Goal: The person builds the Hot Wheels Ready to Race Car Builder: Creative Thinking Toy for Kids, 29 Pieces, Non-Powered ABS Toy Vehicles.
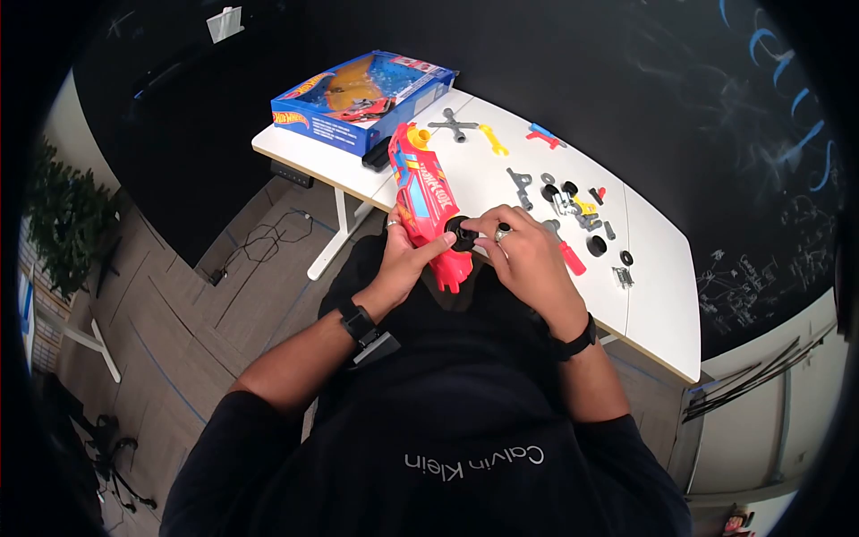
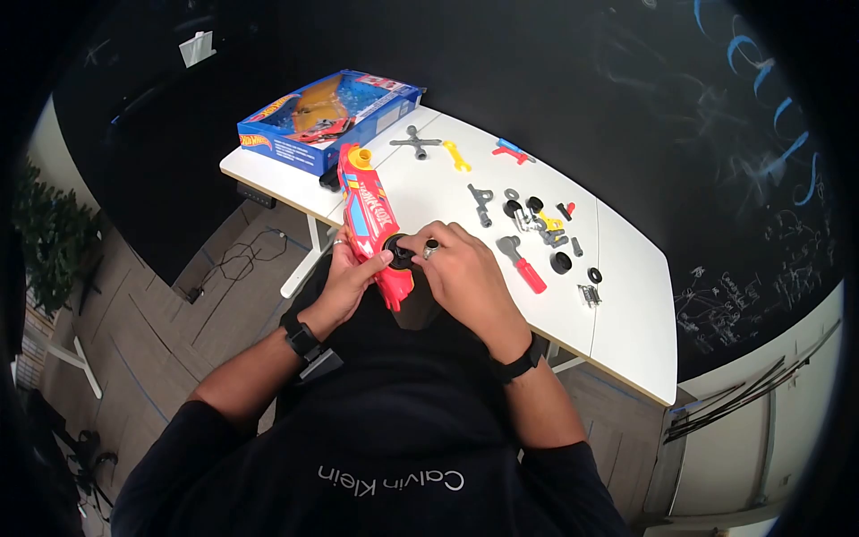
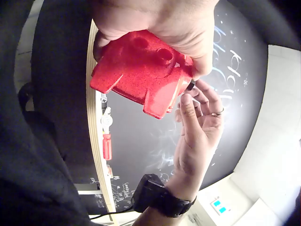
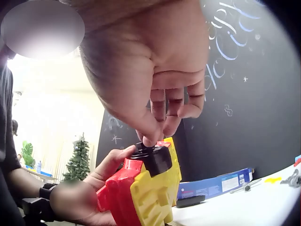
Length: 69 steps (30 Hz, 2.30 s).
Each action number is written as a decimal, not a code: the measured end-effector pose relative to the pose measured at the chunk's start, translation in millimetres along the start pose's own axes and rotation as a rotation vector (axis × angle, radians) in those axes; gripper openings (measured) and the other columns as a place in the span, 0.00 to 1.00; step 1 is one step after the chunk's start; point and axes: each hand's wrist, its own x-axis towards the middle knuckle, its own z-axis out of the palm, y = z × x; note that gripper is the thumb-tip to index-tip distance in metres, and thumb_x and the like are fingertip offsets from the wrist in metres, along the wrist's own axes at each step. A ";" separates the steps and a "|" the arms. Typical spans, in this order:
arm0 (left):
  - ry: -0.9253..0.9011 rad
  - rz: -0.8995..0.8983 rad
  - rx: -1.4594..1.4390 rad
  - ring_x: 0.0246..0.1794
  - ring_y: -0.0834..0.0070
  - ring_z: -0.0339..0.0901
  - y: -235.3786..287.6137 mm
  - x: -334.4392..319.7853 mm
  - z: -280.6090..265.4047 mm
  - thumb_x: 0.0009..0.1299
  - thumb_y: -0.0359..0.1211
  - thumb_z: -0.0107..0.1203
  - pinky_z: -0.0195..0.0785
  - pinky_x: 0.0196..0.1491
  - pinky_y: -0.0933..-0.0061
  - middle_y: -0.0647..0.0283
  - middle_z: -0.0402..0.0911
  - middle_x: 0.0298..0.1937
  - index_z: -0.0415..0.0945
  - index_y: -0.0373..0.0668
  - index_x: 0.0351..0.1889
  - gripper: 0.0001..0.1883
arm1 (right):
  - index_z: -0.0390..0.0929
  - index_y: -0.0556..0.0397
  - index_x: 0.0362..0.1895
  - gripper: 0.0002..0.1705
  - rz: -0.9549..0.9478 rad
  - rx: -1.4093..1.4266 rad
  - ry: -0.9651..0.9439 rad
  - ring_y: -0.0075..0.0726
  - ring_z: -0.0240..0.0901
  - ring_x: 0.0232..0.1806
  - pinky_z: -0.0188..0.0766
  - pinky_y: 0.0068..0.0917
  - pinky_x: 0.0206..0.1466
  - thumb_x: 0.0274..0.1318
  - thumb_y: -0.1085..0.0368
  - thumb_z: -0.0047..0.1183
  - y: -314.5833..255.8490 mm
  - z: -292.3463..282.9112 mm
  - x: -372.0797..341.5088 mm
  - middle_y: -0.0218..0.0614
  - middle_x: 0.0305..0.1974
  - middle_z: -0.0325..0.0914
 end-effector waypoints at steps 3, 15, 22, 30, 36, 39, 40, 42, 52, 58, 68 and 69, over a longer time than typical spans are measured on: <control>0.006 0.009 0.000 0.64 0.73 0.73 -1.4 0.3 0.9 0.70 0.24 0.64 0.73 0.65 0.63 0.60 0.69 0.62 0.53 0.45 0.66 0.33 | 0.85 0.54 0.38 0.09 -0.018 -0.041 -0.002 0.42 0.78 0.41 0.75 0.38 0.44 0.58 0.62 0.64 5.9 5.2 -1.6 0.35 0.37 0.78; -0.026 0.082 0.000 0.65 0.73 0.71 2.4 0.6 3.7 0.66 0.23 0.67 0.68 0.69 0.65 0.59 0.68 0.64 0.50 0.44 0.69 0.40 | 0.84 0.57 0.35 0.11 -0.021 -0.015 0.044 0.41 0.78 0.40 0.76 0.37 0.41 0.57 0.61 0.65 7.0 8.2 -4.2 0.33 0.38 0.78; -0.035 0.135 0.012 0.66 0.73 0.70 3.6 0.9 4.8 0.62 0.22 0.71 0.68 0.69 0.65 0.58 0.67 0.65 0.45 0.42 0.72 0.49 | 0.86 0.53 0.39 0.05 0.080 -0.117 0.013 0.40 0.79 0.42 0.78 0.38 0.44 0.60 0.69 0.60 -8.1 -4.1 -1.6 0.32 0.39 0.78; -0.029 0.167 0.039 0.66 0.72 0.70 5.5 1.0 5.7 0.60 0.22 0.72 0.69 0.69 0.63 0.57 0.66 0.65 0.45 0.41 0.72 0.50 | 0.86 0.54 0.40 0.06 -0.015 -0.004 0.015 0.41 0.79 0.43 0.78 0.39 0.45 0.60 0.69 0.59 0.3 -1.2 -4.6 0.32 0.39 0.78; -0.043 0.193 0.034 0.67 0.71 0.70 8.4 0.9 8.4 0.60 0.22 0.72 0.69 0.69 0.63 0.57 0.66 0.65 0.46 0.42 0.72 0.49 | 0.86 0.54 0.40 0.07 0.121 -0.052 0.047 0.39 0.77 0.40 0.76 0.37 0.43 0.58 0.67 0.62 -4.7 -6.9 -6.2 0.31 0.39 0.78; -0.048 0.198 0.037 0.67 0.71 0.70 10.7 0.2 8.8 0.60 0.21 0.72 0.69 0.70 0.62 0.57 0.66 0.65 0.45 0.42 0.72 0.49 | 0.85 0.54 0.40 0.09 -0.028 0.016 0.073 0.38 0.77 0.40 0.76 0.35 0.41 0.57 0.64 0.64 -5.5 -5.8 -3.8 0.29 0.38 0.78; -0.057 0.195 0.043 0.67 0.71 0.70 11.0 0.3 8.5 0.60 0.21 0.72 0.68 0.70 0.62 0.57 0.65 0.66 0.45 0.42 0.72 0.49 | 0.85 0.54 0.40 0.09 -0.026 0.017 0.074 0.38 0.77 0.40 0.76 0.35 0.41 0.57 0.64 0.64 -3.6 -4.9 -4.4 0.29 0.38 0.78; -0.057 0.193 0.039 0.67 0.71 0.69 10.2 0.3 8.5 0.60 0.21 0.72 0.68 0.70 0.62 0.57 0.65 0.66 0.45 0.42 0.72 0.50 | 0.85 0.54 0.41 0.11 -0.015 -0.054 0.031 0.38 0.77 0.42 0.76 0.35 0.41 0.56 0.63 0.66 1.5 -2.7 -6.9 0.29 0.39 0.78; -0.076 0.201 0.035 0.68 0.70 0.69 10.6 0.0 8.9 0.59 0.21 0.73 0.67 0.71 0.61 0.56 0.63 0.67 0.42 0.42 0.75 0.54 | 0.84 0.54 0.42 0.13 -0.002 0.041 0.073 0.41 0.78 0.43 0.77 0.38 0.44 0.53 0.63 0.67 -5.2 -7.4 -5.5 0.31 0.40 0.78; -0.069 0.205 0.014 0.68 0.69 0.69 10.9 -1.8 10.6 0.58 0.22 0.75 0.67 0.71 0.61 0.56 0.64 0.67 0.41 0.41 0.75 0.56 | 0.84 0.54 0.41 0.12 0.005 -0.074 0.007 0.41 0.79 0.43 0.77 0.37 0.45 0.55 0.64 0.66 -1.3 -10.4 -6.9 0.32 0.40 0.78; -0.078 0.228 0.052 0.69 0.69 0.68 4.1 1.3 3.1 0.56 0.25 0.78 0.66 0.72 0.62 0.57 0.63 0.68 0.40 0.41 0.76 0.59 | 0.84 0.54 0.42 0.10 -0.014 0.052 0.032 0.44 0.78 0.42 0.76 0.37 0.47 0.54 0.68 0.64 -4.1 -9.6 -5.3 0.35 0.40 0.78; -0.077 0.223 0.053 0.69 0.70 0.68 4.4 1.2 3.0 0.55 0.25 0.78 0.66 0.72 0.62 0.57 0.63 0.68 0.40 0.41 0.76 0.60 | 0.84 0.55 0.41 0.10 -0.010 0.049 0.040 0.44 0.78 0.42 0.76 0.38 0.47 0.53 0.70 0.64 -3.7 -8.7 -5.7 0.35 0.39 0.78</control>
